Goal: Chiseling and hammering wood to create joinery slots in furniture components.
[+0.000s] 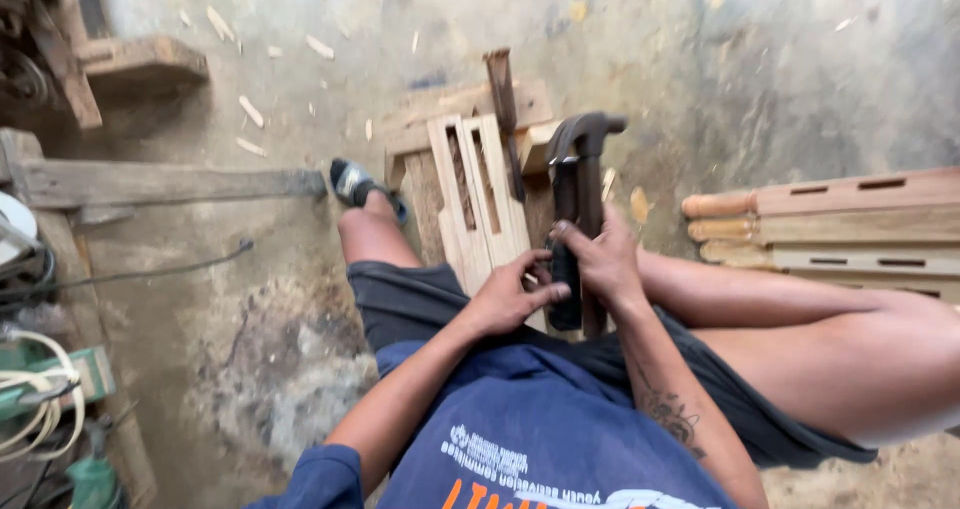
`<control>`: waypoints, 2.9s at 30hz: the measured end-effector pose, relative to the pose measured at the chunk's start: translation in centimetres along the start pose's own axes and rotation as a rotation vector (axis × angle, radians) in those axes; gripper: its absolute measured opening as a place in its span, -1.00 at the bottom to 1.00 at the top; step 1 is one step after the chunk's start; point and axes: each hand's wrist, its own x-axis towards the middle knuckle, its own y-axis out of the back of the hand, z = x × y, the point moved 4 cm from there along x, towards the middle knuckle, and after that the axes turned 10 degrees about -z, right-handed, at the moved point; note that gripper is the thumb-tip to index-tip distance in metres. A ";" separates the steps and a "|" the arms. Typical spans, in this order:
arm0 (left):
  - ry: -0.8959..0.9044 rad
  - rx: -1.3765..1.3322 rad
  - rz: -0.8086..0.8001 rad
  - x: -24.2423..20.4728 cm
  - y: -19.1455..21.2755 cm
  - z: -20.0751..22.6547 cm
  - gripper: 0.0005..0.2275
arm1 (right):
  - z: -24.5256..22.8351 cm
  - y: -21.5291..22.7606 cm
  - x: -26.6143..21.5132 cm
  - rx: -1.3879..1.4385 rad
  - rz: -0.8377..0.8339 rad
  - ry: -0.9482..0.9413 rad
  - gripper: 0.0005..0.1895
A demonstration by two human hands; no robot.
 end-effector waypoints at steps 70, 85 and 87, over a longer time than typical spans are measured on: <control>-0.327 -0.028 0.624 15.5 21.0 2.3 -0.68 | -10.1 0.9 8.3 -0.008 -0.325 0.081 -0.84; -0.412 -0.003 0.586 14.6 20.6 4.2 -0.60 | -15.3 0.4 15.2 -0.010 -0.341 0.333 -0.70; -0.458 0.034 0.602 14.5 21.0 4.6 -0.69 | -14.9 0.4 15.6 -0.023 -0.369 0.323 -0.68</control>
